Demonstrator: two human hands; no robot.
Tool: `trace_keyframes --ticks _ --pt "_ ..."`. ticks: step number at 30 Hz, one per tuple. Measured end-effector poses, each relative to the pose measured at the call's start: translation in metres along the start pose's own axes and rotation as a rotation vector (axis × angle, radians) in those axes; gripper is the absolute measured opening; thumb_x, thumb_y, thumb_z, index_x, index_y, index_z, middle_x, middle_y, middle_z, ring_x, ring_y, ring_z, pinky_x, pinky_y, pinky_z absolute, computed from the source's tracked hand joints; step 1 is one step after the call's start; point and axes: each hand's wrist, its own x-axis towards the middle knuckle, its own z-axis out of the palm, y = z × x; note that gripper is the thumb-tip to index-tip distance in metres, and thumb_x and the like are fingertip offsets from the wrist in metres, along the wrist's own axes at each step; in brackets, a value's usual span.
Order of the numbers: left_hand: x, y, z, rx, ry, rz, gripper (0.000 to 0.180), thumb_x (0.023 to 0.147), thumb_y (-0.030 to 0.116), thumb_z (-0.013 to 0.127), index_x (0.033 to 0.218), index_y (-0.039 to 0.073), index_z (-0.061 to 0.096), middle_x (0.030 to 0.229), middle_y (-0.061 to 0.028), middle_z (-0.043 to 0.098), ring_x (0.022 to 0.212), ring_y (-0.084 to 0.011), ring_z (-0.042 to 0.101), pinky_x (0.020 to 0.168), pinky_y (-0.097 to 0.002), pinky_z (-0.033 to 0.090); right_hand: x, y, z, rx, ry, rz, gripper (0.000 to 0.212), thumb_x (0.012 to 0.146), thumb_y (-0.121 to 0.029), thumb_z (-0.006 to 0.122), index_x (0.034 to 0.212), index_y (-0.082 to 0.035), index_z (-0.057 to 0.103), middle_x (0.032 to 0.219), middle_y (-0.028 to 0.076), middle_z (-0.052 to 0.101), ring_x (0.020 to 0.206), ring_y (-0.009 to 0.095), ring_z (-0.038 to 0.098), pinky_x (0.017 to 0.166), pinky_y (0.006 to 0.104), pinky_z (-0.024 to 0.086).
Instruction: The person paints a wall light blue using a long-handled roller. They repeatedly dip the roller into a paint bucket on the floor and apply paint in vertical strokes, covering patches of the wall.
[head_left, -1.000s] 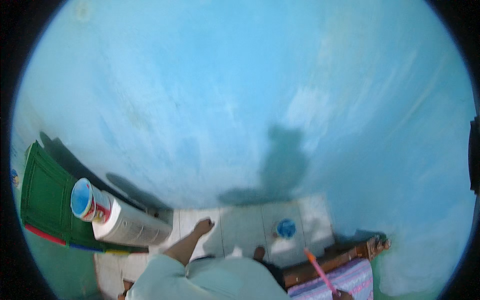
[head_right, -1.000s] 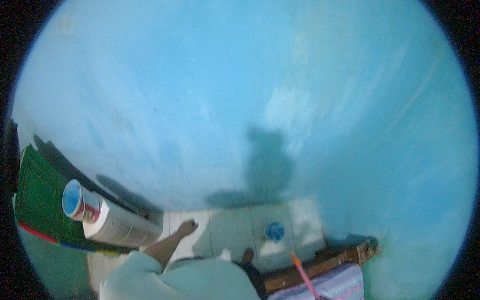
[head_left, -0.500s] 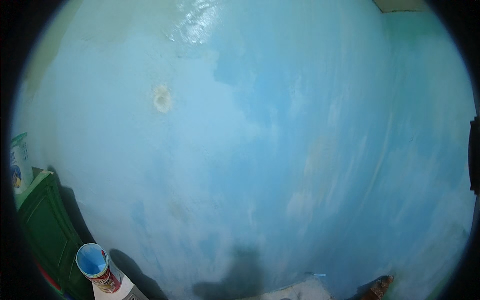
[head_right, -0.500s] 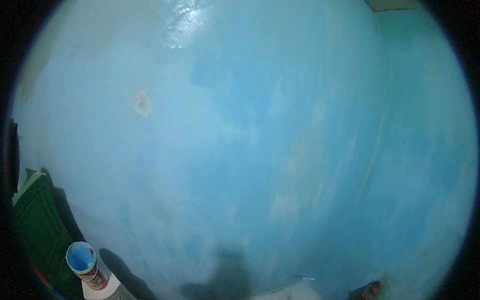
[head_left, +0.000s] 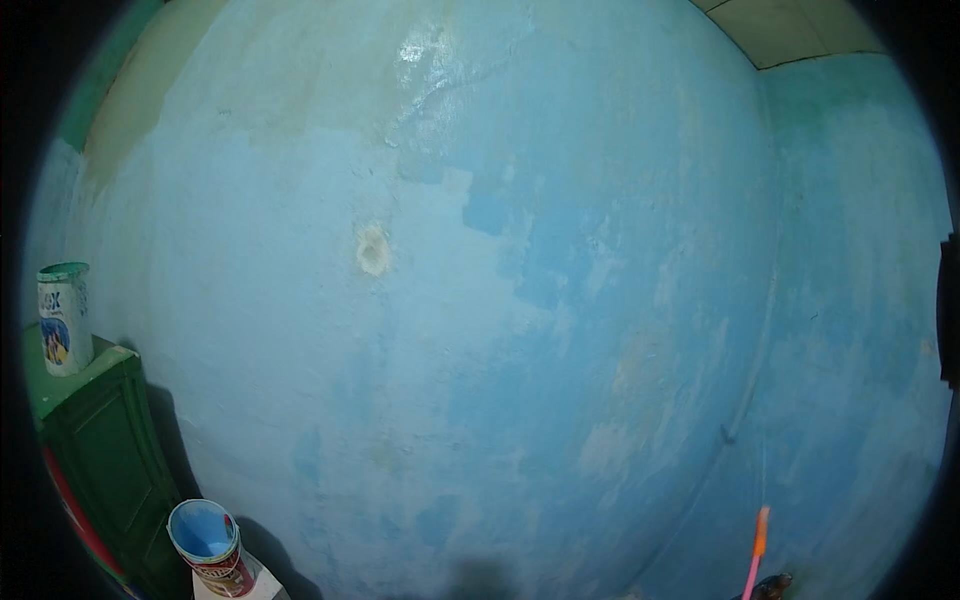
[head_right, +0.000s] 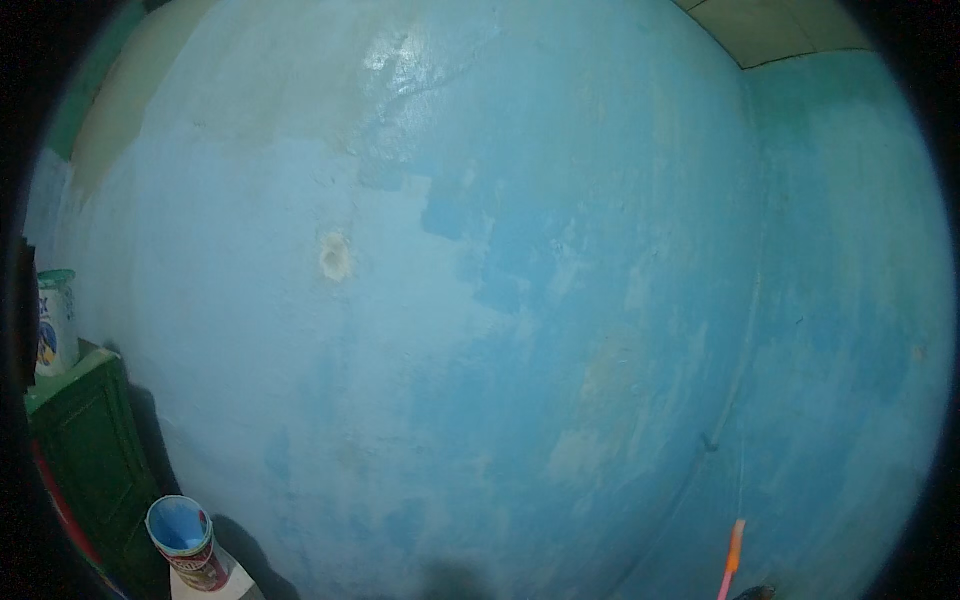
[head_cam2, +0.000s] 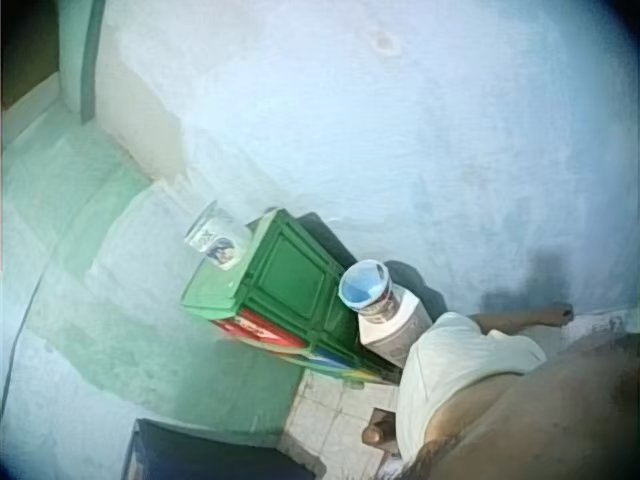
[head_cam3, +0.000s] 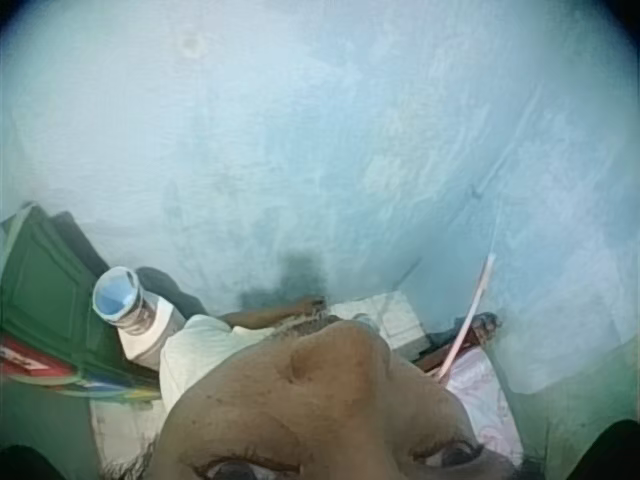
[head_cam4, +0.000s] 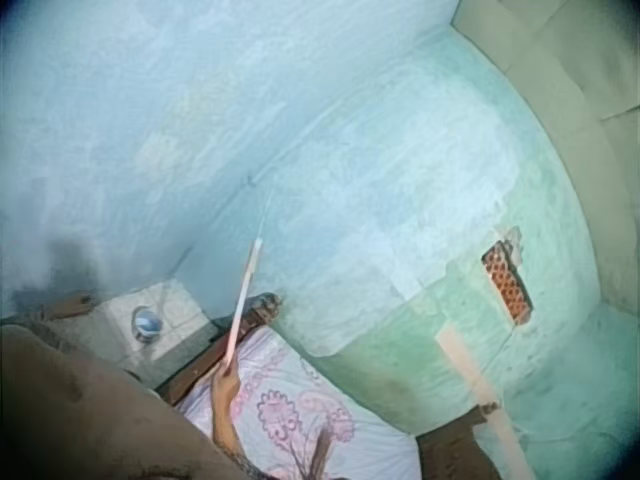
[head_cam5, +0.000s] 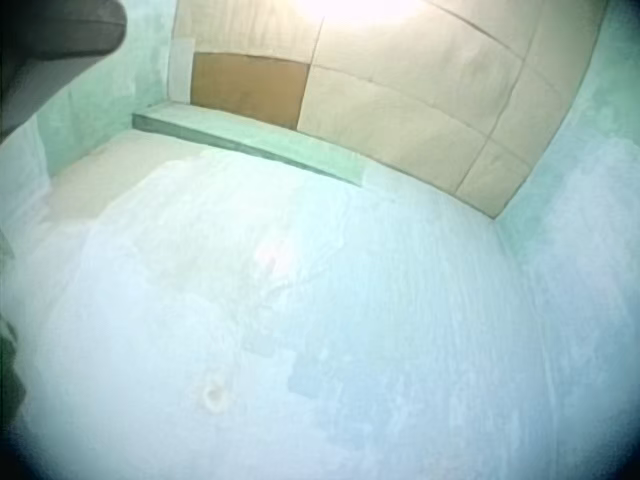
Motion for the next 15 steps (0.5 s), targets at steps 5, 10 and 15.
trace_keyframes --ticks 5,10,15 --pt "-0.001 0.093 -0.012 -0.168 -0.081 0.009 0.033 0.094 0.033 0.057 0.108 0.005 0.065 0.101 -0.0112 0.067 0.092 -0.0255 0.063 0.079 -0.0434 0.047 0.062 -0.055 0.002 0.212 0.191 -0.151 0.05 0.095 -0.035 0.057 0.135 -0.005 0.054 0.114 0.025 0.065 0.104 0.033 0.065 0.089 0.0408 0.05" --pt "0.017 0.138 0.003 -0.317 -0.12 0.275 0.038 0.098 0.04 0.054 0.106 0.005 0.065 0.095 -0.0066 0.064 0.083 -0.0178 0.057 0.076 -0.0389 0.047 0.135 -0.093 0.023 0.299 0.173 -0.306 0.043 0.1 -0.02 0.049 0.136 0.005 0.048 0.13 0.023 0.058 0.114 0.032 0.058 0.098 0.0363 0.044" --pt "0.021 0.191 0.016 -0.623 -0.251 0.265 0.043 0.1 0.045 0.052 0.112 0.005 0.062 0.096 -0.0079 0.064 0.09 -0.0183 0.056 0.078 -0.0379 0.047 0.185 -0.199 0.044 0.877 -0.004 -0.198 0.045 0.1 -0.023 0.05 0.142 -0.009 0.047 0.061 -0.002 0.046 0.048 0.006 0.042 0.041 0.0232 0.032"
